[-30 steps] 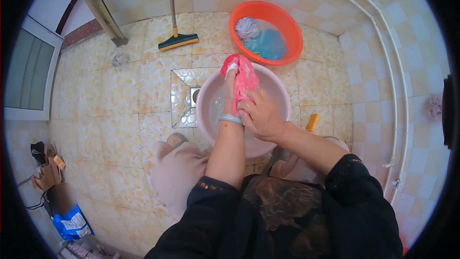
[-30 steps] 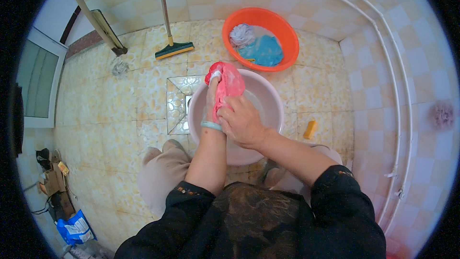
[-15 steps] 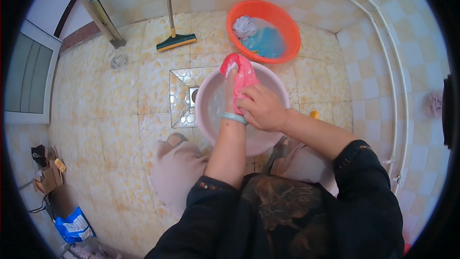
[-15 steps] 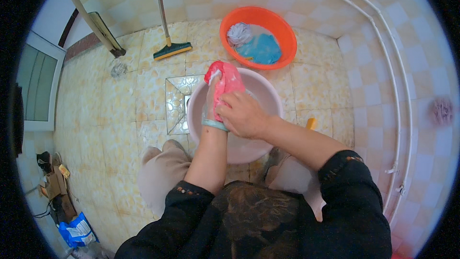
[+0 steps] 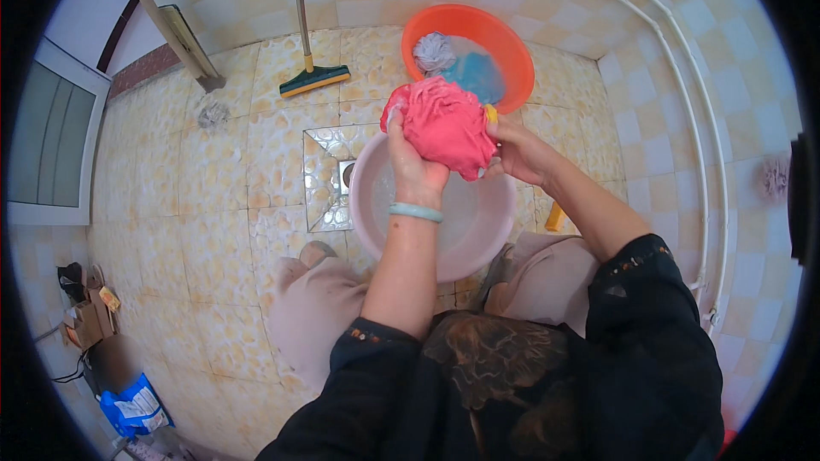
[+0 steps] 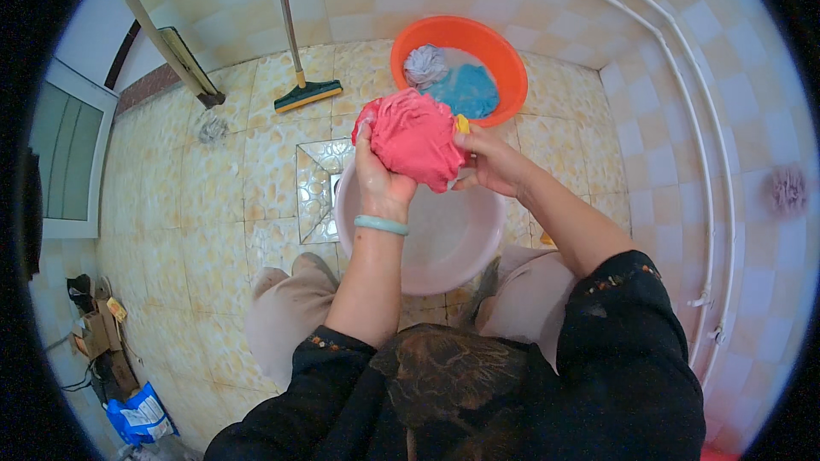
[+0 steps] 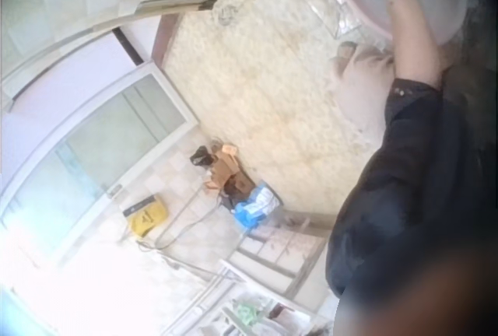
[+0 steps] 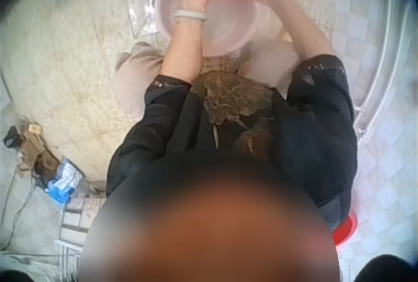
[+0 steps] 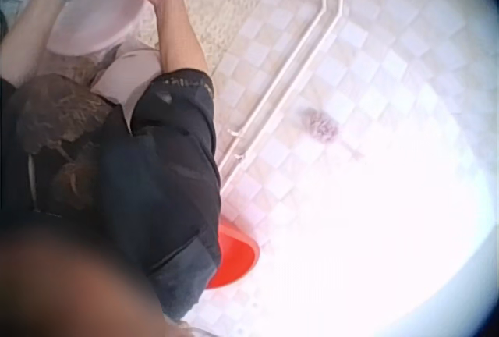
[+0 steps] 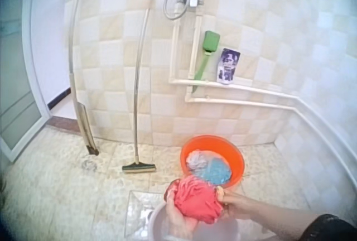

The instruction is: Hand-wash clothes in a basin using soap.

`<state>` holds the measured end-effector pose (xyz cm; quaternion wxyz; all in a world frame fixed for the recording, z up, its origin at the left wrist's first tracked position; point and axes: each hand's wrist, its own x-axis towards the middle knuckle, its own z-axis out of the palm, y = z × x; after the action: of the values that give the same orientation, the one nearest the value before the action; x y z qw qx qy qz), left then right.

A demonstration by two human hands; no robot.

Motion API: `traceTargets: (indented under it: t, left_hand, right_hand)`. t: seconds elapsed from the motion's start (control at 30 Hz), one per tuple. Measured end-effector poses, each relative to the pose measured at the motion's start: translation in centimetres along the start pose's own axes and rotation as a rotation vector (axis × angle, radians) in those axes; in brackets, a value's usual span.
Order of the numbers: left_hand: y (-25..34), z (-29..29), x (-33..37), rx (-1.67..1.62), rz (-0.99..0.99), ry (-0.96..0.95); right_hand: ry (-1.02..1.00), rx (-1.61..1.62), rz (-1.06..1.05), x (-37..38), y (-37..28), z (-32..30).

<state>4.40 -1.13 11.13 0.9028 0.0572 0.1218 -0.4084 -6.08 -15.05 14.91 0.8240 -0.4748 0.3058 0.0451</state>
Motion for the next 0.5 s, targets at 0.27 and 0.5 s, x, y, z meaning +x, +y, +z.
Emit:
traceTargets:
  t: [0.27,0.5]
  left_hand:
    - [-0.5,-1.4,0.7,0.065,-0.039,-0.056]
    - [-1.9,0.2,-0.8,0.257,-0.154,-0.040]
  right_hand:
    - [0.272,-0.109,-0.510,-2.0,-4.4,-0.2]
    - [0.044,0.137,-0.807,-4.8,-8.9,6.7]
